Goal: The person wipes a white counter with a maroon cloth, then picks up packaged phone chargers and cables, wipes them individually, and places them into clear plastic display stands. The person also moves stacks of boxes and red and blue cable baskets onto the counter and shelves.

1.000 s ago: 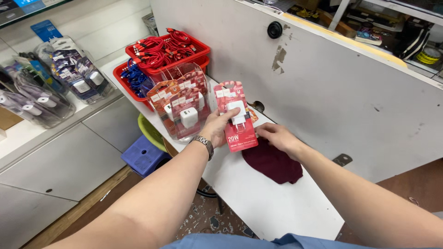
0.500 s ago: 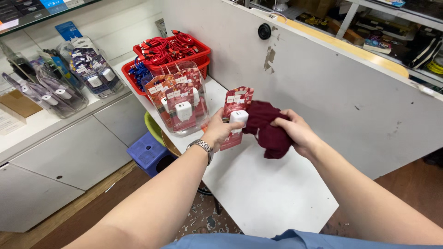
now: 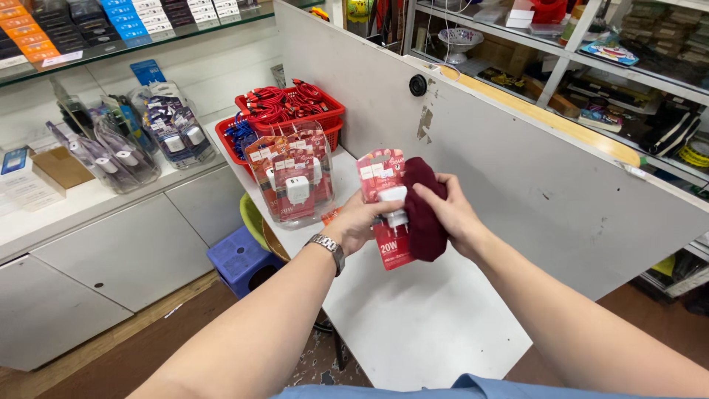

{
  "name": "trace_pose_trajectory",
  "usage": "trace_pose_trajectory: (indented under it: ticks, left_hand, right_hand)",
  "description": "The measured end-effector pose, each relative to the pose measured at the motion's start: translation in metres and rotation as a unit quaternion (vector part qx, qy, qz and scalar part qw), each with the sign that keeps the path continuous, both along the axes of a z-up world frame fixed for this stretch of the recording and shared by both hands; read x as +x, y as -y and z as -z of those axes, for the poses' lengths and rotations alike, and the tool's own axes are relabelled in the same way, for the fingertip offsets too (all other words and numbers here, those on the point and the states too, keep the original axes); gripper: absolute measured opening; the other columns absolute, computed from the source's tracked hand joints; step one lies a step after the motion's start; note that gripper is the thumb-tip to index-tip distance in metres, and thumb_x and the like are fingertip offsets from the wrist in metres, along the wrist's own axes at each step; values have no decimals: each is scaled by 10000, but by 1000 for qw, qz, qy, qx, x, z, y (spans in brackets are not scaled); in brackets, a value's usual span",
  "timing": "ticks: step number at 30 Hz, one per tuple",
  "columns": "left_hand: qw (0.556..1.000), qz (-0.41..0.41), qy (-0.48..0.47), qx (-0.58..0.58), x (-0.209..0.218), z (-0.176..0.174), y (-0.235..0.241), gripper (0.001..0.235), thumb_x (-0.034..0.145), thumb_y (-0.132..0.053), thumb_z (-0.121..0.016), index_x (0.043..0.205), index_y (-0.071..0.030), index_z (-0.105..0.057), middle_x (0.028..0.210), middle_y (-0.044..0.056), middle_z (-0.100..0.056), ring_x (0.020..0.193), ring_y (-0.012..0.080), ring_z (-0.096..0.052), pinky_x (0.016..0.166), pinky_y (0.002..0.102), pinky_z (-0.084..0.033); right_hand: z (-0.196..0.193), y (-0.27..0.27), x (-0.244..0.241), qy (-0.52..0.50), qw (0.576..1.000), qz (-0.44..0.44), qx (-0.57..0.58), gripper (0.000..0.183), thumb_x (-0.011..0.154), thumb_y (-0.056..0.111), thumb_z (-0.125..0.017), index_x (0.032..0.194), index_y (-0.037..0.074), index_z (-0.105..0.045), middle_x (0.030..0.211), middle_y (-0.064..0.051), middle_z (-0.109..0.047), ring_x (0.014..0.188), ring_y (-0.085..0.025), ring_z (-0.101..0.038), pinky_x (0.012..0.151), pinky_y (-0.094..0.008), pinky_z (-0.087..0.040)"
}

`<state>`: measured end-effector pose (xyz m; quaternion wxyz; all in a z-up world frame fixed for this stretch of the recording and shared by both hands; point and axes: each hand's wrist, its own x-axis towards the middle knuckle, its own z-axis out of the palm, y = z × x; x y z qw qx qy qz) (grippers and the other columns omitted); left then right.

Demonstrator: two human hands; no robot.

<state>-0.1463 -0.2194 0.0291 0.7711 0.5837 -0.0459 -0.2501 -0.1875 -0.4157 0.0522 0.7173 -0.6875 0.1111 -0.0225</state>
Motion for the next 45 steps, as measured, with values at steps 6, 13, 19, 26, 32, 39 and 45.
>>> trace_pose_trajectory:
  ticks: [6,13,19,26,32,39,45]
  left_hand:
    - [984,-78,-36,-157,9,-8,-26,466,883,-155,-715,1315,-191,-543,1244,15,-650,1146,220,-675,959,565,-584]
    - [995,-40,-6,-95,14,-9,-44,481,870,-135,-724,1320,-162,-555,1254,29,-652,1155,205,-665,978,530,-586]
    - [969,52,133,202,28,-17,-55,575,778,-131,-816,1311,-90,-607,1208,88,-734,1077,196,-717,918,376,-591]
    - [854,-254,311,330,75,-43,-113,287,904,-285,-707,1124,-102,-724,1018,90,-786,915,189,-762,823,338,-582]
    - [738,-333,385,443,131,-63,-153,197,950,-208,-638,1019,-119,-799,970,95,-782,979,258,-718,955,401,-537]
    - [742,-63,382,548,151,-59,-171,442,723,-405,-900,1116,-235,-790,1360,78,-545,1240,284,-524,950,449,-447]
    - [738,-51,436,513,156,-52,-196,195,774,-255,-829,953,-178,-825,1389,47,-588,1127,248,-668,946,400,-538]
  right_hand:
    - [28,12,-31,-21,976,-103,-190,648,822,279,-762,1346,104,-423,1237,-138,-654,1096,-217,-674,892,-379,-589]
    - [40,18,20,-89,940,-163,-287,574,986,432,-668,1450,95,-640,1376,-60,-638,1295,-186,-532,1048,-375,-404]
    - [-13,-11,83,-2,972,-211,-100,391,944,300,-675,1278,106,-611,1102,-36,-677,1022,-155,-619,838,-346,-524]
    - [-24,-13,125,32,996,67,-42,188,991,168,-621,1165,97,-630,916,-5,-645,763,-108,-613,696,-311,-557]
    - [-50,-15,162,131,976,174,5,156,1012,168,-572,1154,104,-572,986,9,-674,811,-106,-667,706,-326,-586]
    - [-84,-63,175,207,975,-71,32,70,1073,175,-584,1104,130,-540,1049,4,-633,939,-108,-628,890,-360,-607]
    - [-108,-116,199,170,961,-187,-114,119,1010,153,-557,1097,76,-583,1035,-29,-667,947,-122,-669,858,-364,-615]
